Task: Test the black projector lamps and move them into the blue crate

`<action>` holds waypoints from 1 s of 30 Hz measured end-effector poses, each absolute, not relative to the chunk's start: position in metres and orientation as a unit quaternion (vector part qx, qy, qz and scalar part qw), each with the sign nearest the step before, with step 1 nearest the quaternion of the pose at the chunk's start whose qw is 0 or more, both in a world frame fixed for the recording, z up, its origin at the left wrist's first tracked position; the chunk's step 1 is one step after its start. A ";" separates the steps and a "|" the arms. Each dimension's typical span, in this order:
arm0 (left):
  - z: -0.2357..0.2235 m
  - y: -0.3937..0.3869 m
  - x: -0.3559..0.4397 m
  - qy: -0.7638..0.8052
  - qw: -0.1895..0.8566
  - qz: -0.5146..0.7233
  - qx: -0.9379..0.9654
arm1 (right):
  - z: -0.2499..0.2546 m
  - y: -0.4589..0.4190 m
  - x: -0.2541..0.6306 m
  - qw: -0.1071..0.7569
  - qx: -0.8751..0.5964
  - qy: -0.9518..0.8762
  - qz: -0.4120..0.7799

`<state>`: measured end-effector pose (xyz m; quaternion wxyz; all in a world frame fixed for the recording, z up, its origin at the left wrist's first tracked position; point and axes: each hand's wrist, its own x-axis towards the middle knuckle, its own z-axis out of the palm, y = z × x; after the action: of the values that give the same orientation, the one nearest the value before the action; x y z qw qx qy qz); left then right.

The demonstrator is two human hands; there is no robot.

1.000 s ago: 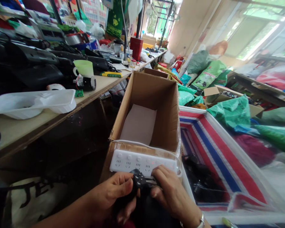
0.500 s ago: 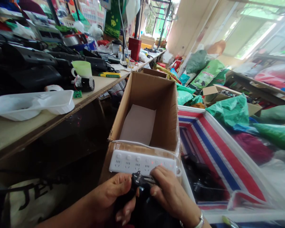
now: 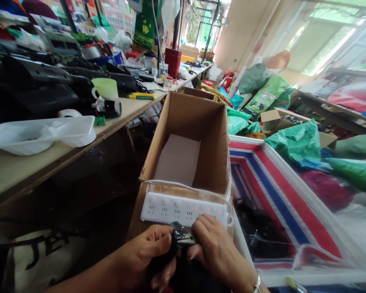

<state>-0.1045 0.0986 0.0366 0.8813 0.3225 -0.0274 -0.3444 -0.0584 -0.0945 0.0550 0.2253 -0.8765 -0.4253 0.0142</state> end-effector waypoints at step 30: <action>0.044 0.105 -0.108 0.028 0.804 -0.180 0.566 | 0.074 -0.095 -0.071 0.250 -0.928 -0.226 0.157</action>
<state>-0.1081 0.1047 0.0445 0.8044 0.5655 0.0279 -0.1799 -0.0706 -0.0954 0.0741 0.2504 -0.9283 -0.2257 0.1568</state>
